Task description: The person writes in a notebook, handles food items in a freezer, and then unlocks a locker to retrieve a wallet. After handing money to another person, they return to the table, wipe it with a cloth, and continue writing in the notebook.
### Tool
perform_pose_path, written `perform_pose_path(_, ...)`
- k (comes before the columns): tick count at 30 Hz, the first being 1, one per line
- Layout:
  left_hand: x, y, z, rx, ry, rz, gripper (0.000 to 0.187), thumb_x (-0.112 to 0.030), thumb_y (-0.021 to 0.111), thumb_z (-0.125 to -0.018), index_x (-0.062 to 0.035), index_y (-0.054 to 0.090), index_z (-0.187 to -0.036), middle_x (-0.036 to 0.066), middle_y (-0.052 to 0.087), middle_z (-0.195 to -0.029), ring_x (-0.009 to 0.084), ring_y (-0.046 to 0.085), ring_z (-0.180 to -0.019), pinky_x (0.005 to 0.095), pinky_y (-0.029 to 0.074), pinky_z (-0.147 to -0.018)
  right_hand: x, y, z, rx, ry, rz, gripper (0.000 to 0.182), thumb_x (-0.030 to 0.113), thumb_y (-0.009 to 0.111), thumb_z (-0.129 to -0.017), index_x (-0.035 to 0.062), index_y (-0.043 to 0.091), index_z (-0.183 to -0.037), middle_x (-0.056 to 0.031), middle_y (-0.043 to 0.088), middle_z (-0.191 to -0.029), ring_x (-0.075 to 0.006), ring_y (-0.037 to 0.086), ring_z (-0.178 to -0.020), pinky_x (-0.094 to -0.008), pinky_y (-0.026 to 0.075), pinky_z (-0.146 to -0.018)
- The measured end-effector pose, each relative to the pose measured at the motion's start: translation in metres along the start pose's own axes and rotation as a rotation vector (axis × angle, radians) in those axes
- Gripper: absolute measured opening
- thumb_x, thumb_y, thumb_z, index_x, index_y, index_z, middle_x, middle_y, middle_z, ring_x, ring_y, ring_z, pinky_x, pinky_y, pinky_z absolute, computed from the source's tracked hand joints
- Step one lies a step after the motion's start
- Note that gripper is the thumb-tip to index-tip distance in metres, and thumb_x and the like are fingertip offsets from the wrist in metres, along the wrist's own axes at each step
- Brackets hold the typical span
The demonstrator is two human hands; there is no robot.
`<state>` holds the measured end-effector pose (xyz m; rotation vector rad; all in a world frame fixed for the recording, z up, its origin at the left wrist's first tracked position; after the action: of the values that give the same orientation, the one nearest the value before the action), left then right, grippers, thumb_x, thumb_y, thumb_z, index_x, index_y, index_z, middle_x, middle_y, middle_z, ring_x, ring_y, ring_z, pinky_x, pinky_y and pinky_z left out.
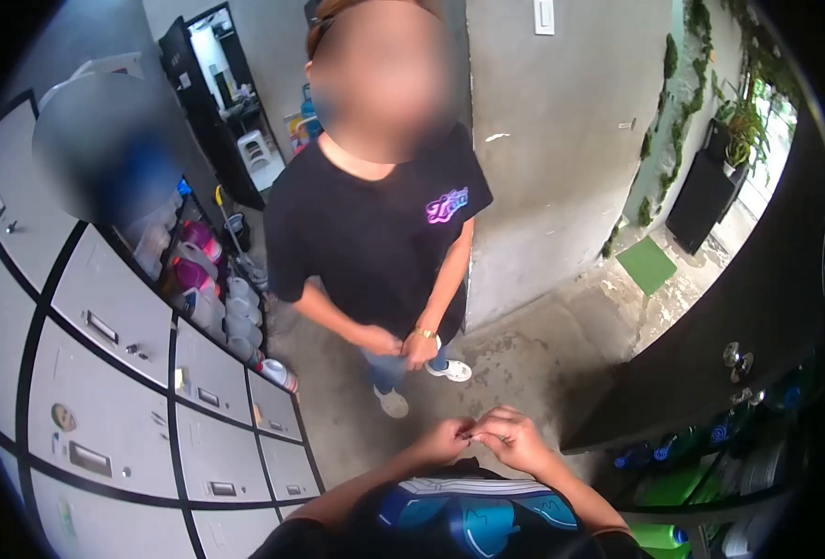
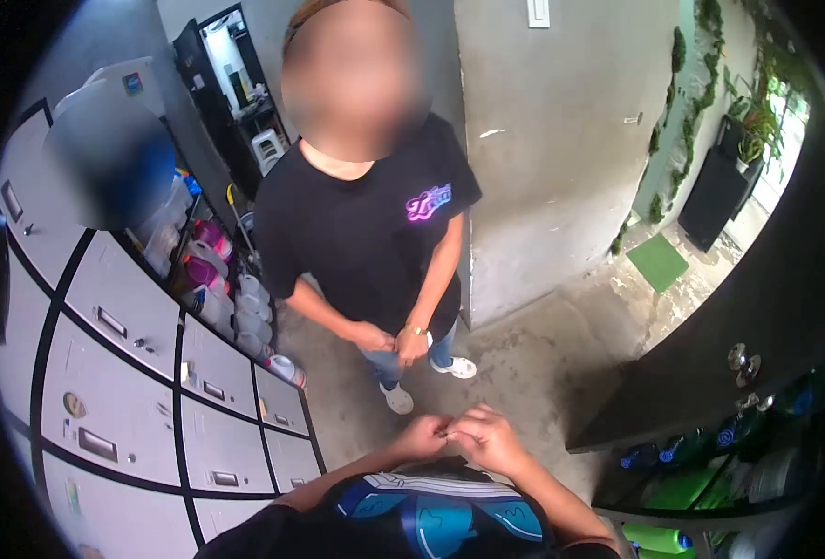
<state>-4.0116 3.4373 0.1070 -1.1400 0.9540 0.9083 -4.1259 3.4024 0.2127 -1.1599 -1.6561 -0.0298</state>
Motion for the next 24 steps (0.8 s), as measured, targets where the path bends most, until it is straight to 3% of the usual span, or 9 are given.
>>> perform_pose_path(1,-0.014,-0.002,-0.003,-0.035,0.042,-0.048,0.015,-0.015,0.057,-0.080,-0.0005,0.058,-0.084,0.014,0.056,-0.069,0.0159,0.057,-0.068,0.0330,0.044,-0.062,-0.002,-0.007,0.003,-0.012,0.012,0.018,0.006,0.005,0.065,-0.072,0.0071,0.063,-0.077,-0.0081,0.060,-0.074,-0.0264,0.056,-0.070,-0.0355,0.046,-0.064)
perform_pose_path(4,-0.022,0.011,-0.022,-0.052,-0.004,-0.115,0.015,-0.015,0.057,-0.080,-0.0007,0.058,-0.083,0.016,0.059,-0.073,0.0192,0.060,-0.070,0.0340,0.044,-0.062,-0.019,-0.026,0.018,-0.005,0.100,0.018,0.007,0.004,0.065,-0.074,0.0060,0.063,-0.081,-0.0088,0.060,-0.076,-0.0257,0.057,-0.070,-0.0340,0.047,-0.063)
perform_pose_path(11,-0.018,0.058,-0.055,0.228,0.086,-0.165,0.017,-0.017,0.055,-0.082,-0.0047,0.057,-0.094,0.017,0.062,-0.082,0.0309,0.060,-0.077,0.0369,0.045,-0.069,-0.036,-0.050,0.049,0.073,0.304,0.021,0.013,0.012,0.065,-0.074,0.0075,0.057,-0.084,-0.0099,0.061,-0.079,-0.0308,0.059,-0.071,-0.0371,0.048,-0.061)
perform_pose_path(14,-0.021,0.072,-0.062,0.285,0.069,-0.159,0.018,-0.018,0.057,-0.081,-0.0053,0.058,-0.094,0.016,0.062,-0.084,0.0293,0.061,-0.079,0.0366,0.045,-0.070,-0.043,-0.056,0.061,0.013,0.239,0.099,0.012,0.009,0.068,-0.072,0.0057,0.061,-0.082,-0.0100,0.061,-0.075,-0.0241,0.060,-0.067,-0.0321,0.048,-0.057)
perform_pose_path(24,-0.002,0.096,-0.067,0.492,0.163,0.102,0.013,-0.010,0.055,-0.083,-0.0010,0.057,-0.091,0.013,0.063,-0.084,0.0171,0.058,-0.079,0.0328,0.045,-0.070,-0.040,-0.048,0.083,-0.078,0.310,0.060,0.011,0.006,0.069,-0.071,0.0048,0.062,-0.079,-0.0102,0.062,-0.075,-0.0266,0.060,-0.068,-0.0332,0.048,-0.060)
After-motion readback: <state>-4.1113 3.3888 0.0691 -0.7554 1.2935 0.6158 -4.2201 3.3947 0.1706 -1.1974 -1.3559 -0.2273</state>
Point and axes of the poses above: each hand's wrist, its own z-axis away from the middle knuckle, its own y-axis out of the palm, x = y × z, the point moved 6 cm from there along -z, towards the middle knuckle
